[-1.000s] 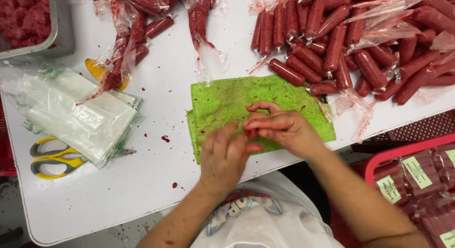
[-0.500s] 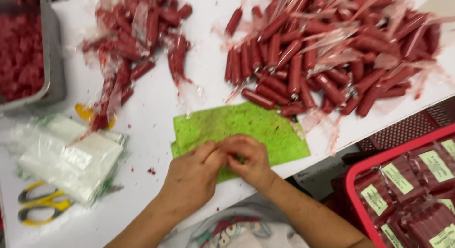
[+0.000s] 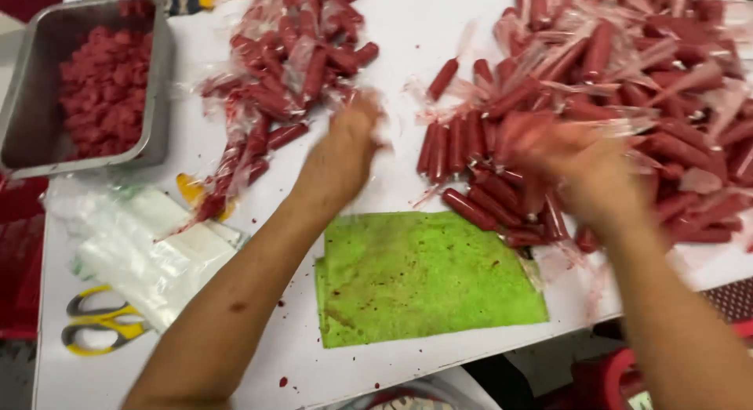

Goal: Tying the ends of small red food packages in plastic casings by twisting and knotting the film.

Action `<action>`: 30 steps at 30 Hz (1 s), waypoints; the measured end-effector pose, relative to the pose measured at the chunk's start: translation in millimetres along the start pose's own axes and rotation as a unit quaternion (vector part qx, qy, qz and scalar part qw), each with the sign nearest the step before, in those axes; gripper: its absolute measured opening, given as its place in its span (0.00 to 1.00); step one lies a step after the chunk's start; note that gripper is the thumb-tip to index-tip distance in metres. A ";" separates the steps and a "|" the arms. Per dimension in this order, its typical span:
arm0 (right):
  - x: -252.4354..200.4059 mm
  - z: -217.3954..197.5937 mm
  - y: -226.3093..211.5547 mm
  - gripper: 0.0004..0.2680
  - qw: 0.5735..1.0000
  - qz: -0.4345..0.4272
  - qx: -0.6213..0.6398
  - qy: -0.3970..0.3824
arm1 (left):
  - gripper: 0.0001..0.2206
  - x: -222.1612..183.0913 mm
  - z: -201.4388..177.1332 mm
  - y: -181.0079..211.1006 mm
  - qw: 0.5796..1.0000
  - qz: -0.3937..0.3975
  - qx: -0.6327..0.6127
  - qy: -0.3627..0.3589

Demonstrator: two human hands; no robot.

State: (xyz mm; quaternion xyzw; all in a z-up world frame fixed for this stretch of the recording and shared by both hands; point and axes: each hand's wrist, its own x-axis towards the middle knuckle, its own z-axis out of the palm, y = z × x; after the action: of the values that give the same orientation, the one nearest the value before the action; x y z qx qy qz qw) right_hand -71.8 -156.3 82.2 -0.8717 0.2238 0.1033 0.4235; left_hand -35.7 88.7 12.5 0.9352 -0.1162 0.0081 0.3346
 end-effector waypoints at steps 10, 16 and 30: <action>-9.1 62.6 79.4 0.09 0.920 -0.378 -0.107 0.011 | 0.09 -11.2 61.4 -108.4 0.952 -0.146 0.268 0.021; 17.2 172.4 69.2 0.20 0.829 -0.548 -0.022 -0.107 | 0.08 -65.5 -13.0 -17.7 0.874 0.217 0.434 0.034; -70.0 153.1 28.2 0.03 0.623 -0.206 0.530 -0.536 | 0.28 -124.5 -95.3 -12.6 0.979 0.099 -0.128 0.125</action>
State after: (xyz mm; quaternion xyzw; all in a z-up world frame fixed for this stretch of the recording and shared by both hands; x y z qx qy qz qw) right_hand -145.3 -30.3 -6.4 -0.3095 -0.2123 0.3262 0.8676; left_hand -148.1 184.3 67.1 0.8599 -0.1653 0.1433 0.4612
